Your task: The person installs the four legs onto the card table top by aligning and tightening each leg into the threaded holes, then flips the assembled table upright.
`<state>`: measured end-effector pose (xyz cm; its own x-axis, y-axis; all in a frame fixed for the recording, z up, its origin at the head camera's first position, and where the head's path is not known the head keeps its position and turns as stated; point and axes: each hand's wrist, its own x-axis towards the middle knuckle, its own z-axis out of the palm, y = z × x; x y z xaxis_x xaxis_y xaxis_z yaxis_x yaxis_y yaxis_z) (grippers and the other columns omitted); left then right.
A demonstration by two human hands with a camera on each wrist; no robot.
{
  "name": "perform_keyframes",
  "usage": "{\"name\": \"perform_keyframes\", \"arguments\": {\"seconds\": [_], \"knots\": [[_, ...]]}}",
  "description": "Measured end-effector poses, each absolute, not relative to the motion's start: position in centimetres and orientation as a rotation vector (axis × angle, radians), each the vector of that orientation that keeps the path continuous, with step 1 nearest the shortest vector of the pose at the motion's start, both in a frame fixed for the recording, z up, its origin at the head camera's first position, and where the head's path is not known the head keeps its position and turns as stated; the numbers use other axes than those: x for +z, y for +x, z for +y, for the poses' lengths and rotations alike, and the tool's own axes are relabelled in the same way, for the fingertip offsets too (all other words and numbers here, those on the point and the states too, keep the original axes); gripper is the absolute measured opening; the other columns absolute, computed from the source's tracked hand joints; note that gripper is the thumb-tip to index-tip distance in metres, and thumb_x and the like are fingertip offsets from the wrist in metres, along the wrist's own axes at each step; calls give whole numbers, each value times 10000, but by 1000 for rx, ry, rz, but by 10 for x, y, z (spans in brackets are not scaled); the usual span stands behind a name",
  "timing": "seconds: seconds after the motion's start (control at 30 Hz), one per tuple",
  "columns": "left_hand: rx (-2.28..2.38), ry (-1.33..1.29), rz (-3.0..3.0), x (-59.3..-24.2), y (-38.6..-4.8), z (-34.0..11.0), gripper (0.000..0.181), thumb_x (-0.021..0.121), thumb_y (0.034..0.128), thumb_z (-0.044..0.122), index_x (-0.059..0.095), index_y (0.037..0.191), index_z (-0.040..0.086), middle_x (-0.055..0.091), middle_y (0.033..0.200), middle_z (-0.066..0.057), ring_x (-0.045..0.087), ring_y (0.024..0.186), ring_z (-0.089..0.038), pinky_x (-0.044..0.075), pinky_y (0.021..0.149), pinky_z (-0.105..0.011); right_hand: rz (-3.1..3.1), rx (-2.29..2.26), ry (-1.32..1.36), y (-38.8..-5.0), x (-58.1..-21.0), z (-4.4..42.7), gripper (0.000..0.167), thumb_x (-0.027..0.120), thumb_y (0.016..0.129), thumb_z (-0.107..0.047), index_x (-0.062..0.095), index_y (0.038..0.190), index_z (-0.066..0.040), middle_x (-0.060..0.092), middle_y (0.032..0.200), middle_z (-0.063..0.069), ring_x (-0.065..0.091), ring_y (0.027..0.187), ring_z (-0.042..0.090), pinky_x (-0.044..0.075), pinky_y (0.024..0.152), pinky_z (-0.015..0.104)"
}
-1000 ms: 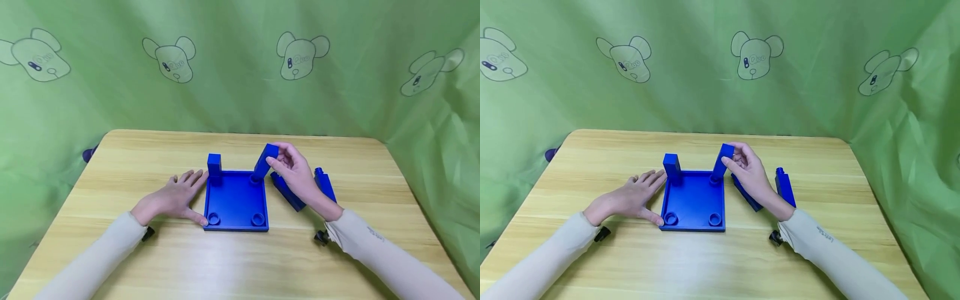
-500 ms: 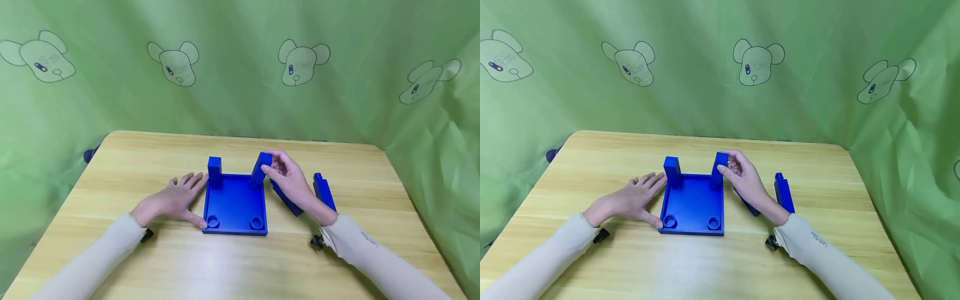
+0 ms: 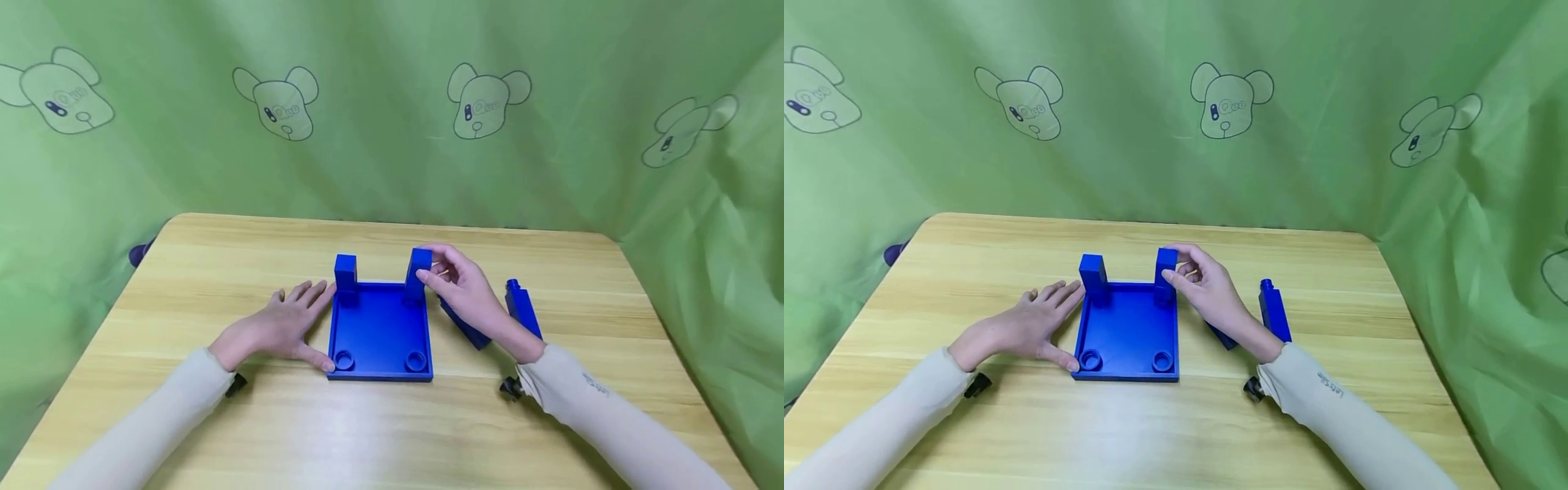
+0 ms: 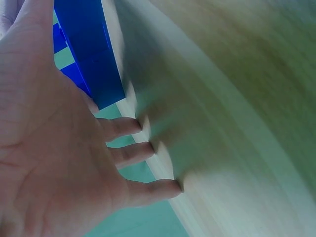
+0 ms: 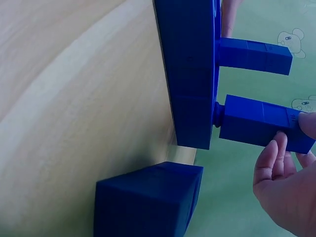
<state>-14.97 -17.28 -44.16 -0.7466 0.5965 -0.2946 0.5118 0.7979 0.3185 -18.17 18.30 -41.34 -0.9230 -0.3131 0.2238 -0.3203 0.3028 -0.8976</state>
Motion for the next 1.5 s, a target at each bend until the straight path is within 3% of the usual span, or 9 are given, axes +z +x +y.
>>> {"name": "perform_keyframes", "arguments": {"seconds": [0.47, 0.73, 1.13, 1.27, 1.5], "knots": [[325, 848, 2617, -440, -148, -173, 1452, 739, 801, 869, -10, 1757, 73, 81, 1793, -256, 93, 1624, -526, 160, 1176, -840, -2486, 1677, 559, -182, -419, 178, 377, 819, 1009, -134, 705, 1357, -49, 655, 993, 110, 592, 832, 233, 508, 707, 216], [302, 862, 2624, -440, -149, -173, 1452, 729, 803, 878, -15, 1757, 76, 84, 1794, -253, 102, 1624, -523, 184, 1169, -843, -2490, 1648, 606, -184, -422, 179, 449, 781, 1038, -172, 675, 1474, -161, 527, 911, 112, 495, 771, 223, 407, 634, 238], [292, 855, 2628, -439, -149, -175, 1455, 731, 802, 875, -28, 1758, 84, 75, 1798, -242, 92, 1628, -517, 173, 1177, -836, -2478, 1823, 557, -187, -424, 181, 350, 832, 1011, -217, 672, 1307, -119, 524, 883, 84, 469, 712, 185, 395, 579, 227], [283, 851, 2623, -438, -150, -175, 1460, 730, 797, 880, -33, 1758, 88, 66, 1800, -239, 83, 1630, -511, 171, 1180, -832, -2460, 1832, 550, -186, -425, 180, 278, 794, 1040, -197, 665, 1246, -62, 542, 887, 92, 470, 721, 190, 385, 596, 230], [291, 846, 2621, -440, -150, -174, 1464, 724, 794, 889, -35, 1758, 91, 63, 1801, -238, 81, 1632, -507, 173, 1179, -834, -2478, 1724, 540, -185, -422, 180, 248, 803, 1031, -203, 725, 1222, -66, 583, 1001, 105, 540, 837, 243, 447, 673, 226]]}}
